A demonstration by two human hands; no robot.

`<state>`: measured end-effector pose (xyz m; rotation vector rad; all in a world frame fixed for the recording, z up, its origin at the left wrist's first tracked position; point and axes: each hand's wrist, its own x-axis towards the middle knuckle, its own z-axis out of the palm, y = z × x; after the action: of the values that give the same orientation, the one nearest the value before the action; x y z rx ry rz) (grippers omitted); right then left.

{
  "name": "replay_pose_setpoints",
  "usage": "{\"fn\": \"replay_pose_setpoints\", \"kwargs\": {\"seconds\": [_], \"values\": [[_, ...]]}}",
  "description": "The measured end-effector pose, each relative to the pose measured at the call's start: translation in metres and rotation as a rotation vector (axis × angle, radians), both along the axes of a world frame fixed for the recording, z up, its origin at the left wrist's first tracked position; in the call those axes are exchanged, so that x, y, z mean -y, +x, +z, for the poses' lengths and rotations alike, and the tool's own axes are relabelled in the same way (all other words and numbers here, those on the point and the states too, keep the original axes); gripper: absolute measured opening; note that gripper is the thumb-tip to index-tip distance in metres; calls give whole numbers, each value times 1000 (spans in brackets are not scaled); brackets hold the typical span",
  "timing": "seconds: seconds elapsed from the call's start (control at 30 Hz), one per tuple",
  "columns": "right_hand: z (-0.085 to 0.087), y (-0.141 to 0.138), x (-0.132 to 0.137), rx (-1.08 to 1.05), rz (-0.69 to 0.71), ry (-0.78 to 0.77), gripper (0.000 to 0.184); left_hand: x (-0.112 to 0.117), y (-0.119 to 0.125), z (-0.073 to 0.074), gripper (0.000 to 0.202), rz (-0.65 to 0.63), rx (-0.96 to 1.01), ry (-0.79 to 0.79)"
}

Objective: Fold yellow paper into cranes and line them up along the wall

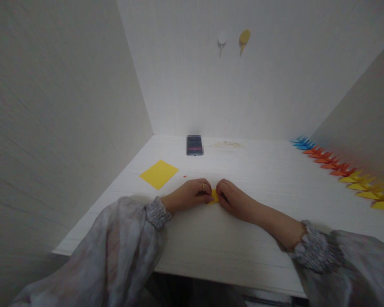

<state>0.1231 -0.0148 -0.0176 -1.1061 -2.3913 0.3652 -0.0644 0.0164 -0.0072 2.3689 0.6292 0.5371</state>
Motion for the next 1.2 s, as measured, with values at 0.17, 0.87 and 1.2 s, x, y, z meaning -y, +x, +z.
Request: {"fn": "replay_pose_setpoints", "kwargs": {"seconds": [0.17, 0.87, 1.2], "values": [[0, 0, -1, 14, 0, -8, 11, 1, 2, -3, 16, 45, 22, -103], [-4, -1, -3, 19, -21, -4, 13, -2, 2, -1, 10, 31, 8, -93], [-1, -2, -3, 11, -35, -36, 13, 2, 3, 4, 10, 34, 3, -123]]}}
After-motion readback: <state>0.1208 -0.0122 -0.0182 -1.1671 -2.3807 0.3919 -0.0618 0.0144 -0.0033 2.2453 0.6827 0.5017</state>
